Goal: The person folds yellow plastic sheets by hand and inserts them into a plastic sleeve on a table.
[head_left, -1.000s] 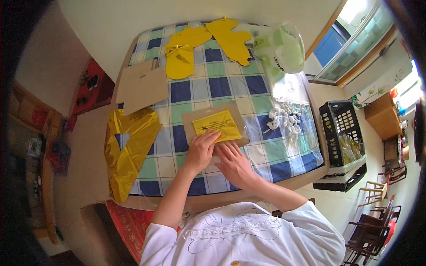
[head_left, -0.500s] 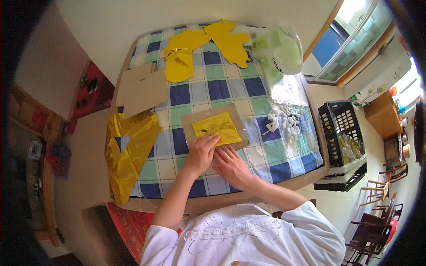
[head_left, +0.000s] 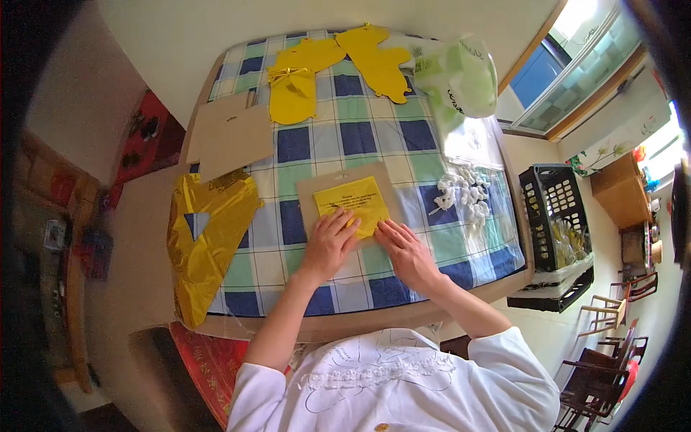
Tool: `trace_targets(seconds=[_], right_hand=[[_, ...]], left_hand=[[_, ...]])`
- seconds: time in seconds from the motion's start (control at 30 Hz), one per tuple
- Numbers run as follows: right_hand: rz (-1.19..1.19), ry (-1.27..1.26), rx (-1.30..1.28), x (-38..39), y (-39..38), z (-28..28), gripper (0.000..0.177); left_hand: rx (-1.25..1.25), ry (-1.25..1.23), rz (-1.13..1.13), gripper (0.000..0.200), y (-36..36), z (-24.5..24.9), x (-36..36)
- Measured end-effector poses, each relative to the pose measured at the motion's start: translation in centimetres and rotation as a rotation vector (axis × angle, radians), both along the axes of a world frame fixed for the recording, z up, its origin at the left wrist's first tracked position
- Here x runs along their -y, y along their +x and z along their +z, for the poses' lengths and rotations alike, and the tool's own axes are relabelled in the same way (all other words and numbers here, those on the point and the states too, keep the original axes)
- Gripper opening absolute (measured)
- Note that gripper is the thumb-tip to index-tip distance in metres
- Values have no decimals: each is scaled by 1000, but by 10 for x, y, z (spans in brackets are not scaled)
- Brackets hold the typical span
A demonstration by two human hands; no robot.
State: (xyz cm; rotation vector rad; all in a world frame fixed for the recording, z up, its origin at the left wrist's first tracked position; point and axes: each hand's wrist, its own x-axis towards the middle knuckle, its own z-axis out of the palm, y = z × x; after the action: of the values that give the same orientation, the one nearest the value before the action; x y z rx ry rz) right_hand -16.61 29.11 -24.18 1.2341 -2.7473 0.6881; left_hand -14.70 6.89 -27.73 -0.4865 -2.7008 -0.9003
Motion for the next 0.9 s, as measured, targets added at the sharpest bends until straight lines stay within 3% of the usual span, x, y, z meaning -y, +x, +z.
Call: trace_targets(seconds=[0.03,0.13,0.23,0.3,0.4,0.5,0.7,0.83,0.9], right_hand=[[4,13,-9,0,0,0,45],[2,33,-35,0,1,0,46],[-4,-5,-40,1,0,-2,47],[-5,-56,-23,0,-4,-1,47],[-187,-193,146,-4,-14,10,42],[-265,-285,97,-12,-22,4,37],[-168,-195,-143,-13,-21,-19,33],[-182,-222,-107,-14,-20,-22,30],[-188,-255,-99,-12,-20,-20,29]], left_hand=[[29,53,-10,36,-2,-2,1],[-56,-111,124,32,-6,11,-3],[-115,-230,119,36,-18,16,-11],[-41,-253,122,40,-19,8,-14],[-7,-280,112,46,-20,-4,-14],[10,-297,104,48,-20,-5,-15],[40,-247,111,49,-19,1,-14],[-5,-382,180,50,-24,35,-22],[14,-363,155,50,-33,26,-27]])
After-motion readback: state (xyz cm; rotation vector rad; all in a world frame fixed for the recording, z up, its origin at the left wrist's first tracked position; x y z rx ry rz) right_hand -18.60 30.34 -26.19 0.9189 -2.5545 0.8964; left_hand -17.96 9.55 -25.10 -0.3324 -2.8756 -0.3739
